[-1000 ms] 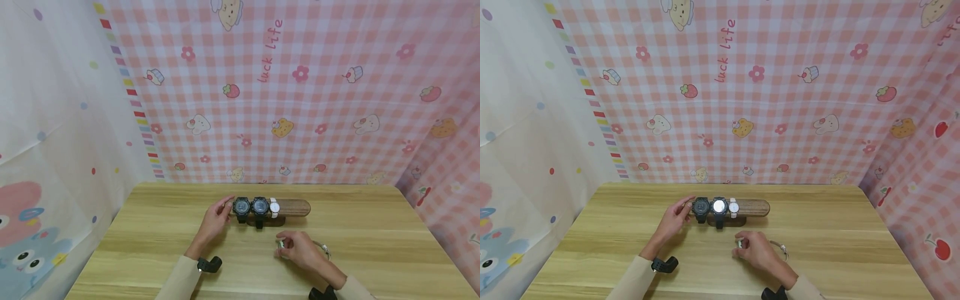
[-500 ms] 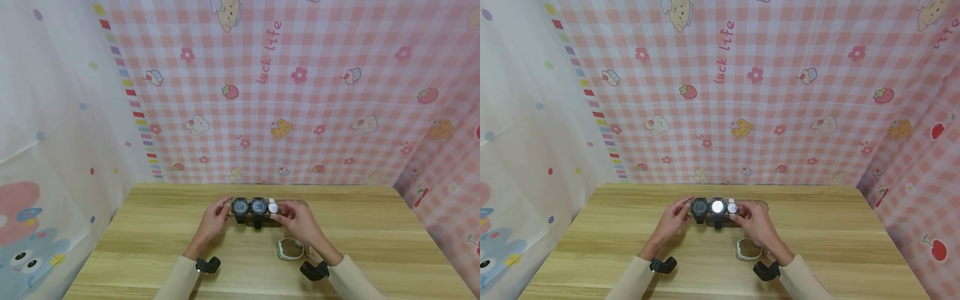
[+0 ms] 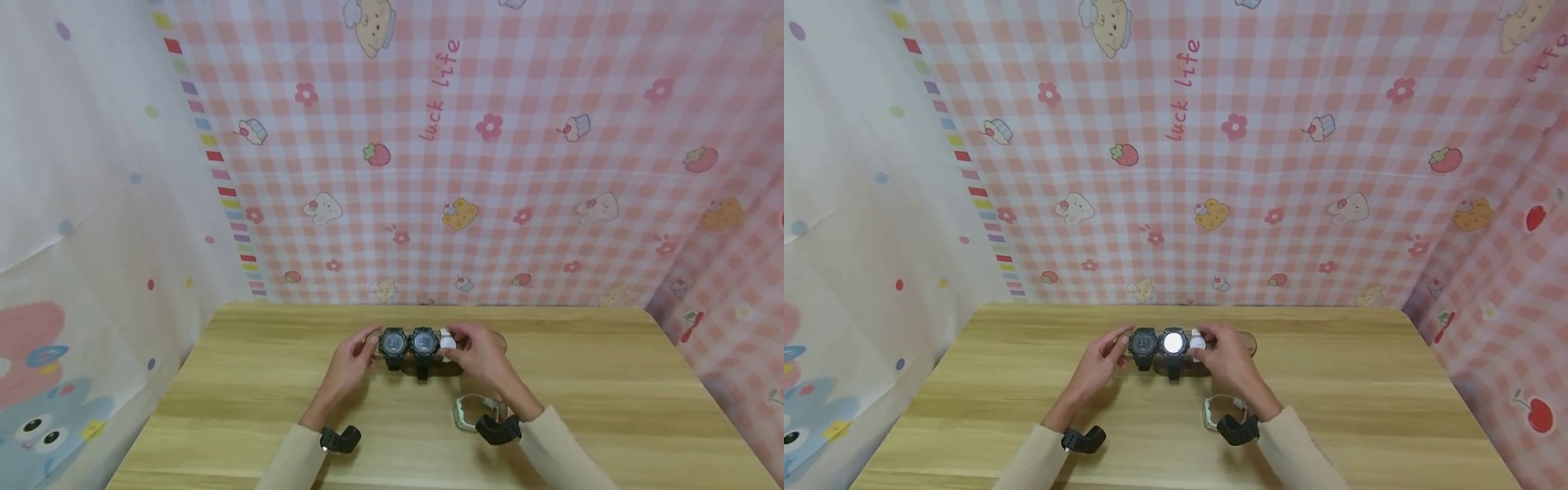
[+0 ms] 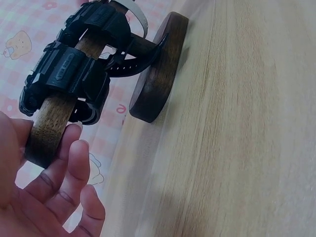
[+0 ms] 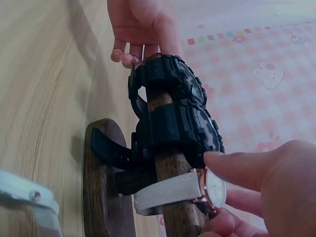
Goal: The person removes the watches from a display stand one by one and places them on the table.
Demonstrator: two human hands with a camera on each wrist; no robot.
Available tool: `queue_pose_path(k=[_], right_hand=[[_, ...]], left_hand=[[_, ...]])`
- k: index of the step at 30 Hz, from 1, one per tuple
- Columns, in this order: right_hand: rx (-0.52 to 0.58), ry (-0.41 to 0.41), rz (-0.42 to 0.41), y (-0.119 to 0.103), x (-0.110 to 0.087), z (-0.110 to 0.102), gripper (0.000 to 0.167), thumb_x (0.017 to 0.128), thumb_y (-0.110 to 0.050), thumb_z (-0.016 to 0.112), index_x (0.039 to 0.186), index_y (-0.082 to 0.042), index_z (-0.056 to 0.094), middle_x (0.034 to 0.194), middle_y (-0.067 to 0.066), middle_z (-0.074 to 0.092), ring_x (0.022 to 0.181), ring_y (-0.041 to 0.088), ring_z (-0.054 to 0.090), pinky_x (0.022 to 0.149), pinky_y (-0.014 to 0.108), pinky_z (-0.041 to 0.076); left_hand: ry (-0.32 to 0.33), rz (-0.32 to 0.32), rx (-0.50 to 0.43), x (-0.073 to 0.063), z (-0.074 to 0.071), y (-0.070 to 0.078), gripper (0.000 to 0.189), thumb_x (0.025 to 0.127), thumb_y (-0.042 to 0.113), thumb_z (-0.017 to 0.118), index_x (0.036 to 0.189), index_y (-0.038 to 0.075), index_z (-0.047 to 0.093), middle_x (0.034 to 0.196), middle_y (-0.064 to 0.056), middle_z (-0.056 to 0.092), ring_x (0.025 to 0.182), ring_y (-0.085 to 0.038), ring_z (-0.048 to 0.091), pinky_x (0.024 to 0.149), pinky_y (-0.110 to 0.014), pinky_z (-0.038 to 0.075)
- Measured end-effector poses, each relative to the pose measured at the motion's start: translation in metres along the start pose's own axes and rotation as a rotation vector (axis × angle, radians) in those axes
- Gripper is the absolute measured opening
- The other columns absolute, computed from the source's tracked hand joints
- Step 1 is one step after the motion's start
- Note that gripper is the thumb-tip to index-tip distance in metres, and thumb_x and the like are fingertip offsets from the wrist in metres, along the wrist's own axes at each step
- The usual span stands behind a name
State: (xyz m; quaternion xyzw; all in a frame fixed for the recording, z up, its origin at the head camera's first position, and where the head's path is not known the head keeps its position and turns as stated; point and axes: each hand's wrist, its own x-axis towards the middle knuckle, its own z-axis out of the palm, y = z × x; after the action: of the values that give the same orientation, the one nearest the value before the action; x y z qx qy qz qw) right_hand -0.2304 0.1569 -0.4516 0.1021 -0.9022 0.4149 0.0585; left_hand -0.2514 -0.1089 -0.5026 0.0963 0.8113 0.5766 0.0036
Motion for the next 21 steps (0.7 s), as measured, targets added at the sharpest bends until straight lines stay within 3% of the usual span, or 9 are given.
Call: queue_pose_path(k=[6, 13, 21], right_hand=[[0.027, -0.015, 0.027, 0.0002, -0.0006, 0.0041, 0.043, 0.083, -0.008, 0.08, 0.122, 0.003, 0.066, 0.095, 0.01, 0.059, 0.072, 0.015, 0.053, 0.063, 0.024, 0.046], [-0.001, -0.021, 0.032, -0.0009, -0.0003, 0.0033, 0.045, 0.084, -0.01, 0.08, 0.125, 0.001, 0.065, 0.095, 0.008, 0.059, 0.07, 0.014, 0.053, 0.061, 0.025, 0.045], [-0.005, -0.021, 0.046, -0.0016, 0.0038, 0.0028, 0.045, 0.083, -0.011, 0.08, 0.124, 0.002, 0.066, 0.092, 0.007, 0.059, 0.071, 0.013, 0.053, 0.062, 0.025, 0.045]], left_hand=[[-0.011, 0.017, -0.011, -0.0012, 0.0007, -0.002, 0.038, 0.105, 0.027, 0.051, 0.14, 0.014, 0.057, 0.08, -0.013, 0.059, 0.071, -0.033, 0.064, 0.064, -0.032, 0.053], [-0.004, 0.024, 0.005, -0.0003, 0.0011, -0.0028, 0.038, 0.105, 0.028, 0.051, 0.14, 0.014, 0.057, 0.077, -0.007, 0.056, 0.069, -0.03, 0.064, 0.063, -0.03, 0.052], [0.007, 0.03, -0.008, 0.0023, 0.0006, -0.0023, 0.036, 0.104, 0.025, 0.053, 0.138, 0.013, 0.059, 0.077, -0.011, 0.057, 0.068, -0.03, 0.063, 0.062, -0.033, 0.051]])
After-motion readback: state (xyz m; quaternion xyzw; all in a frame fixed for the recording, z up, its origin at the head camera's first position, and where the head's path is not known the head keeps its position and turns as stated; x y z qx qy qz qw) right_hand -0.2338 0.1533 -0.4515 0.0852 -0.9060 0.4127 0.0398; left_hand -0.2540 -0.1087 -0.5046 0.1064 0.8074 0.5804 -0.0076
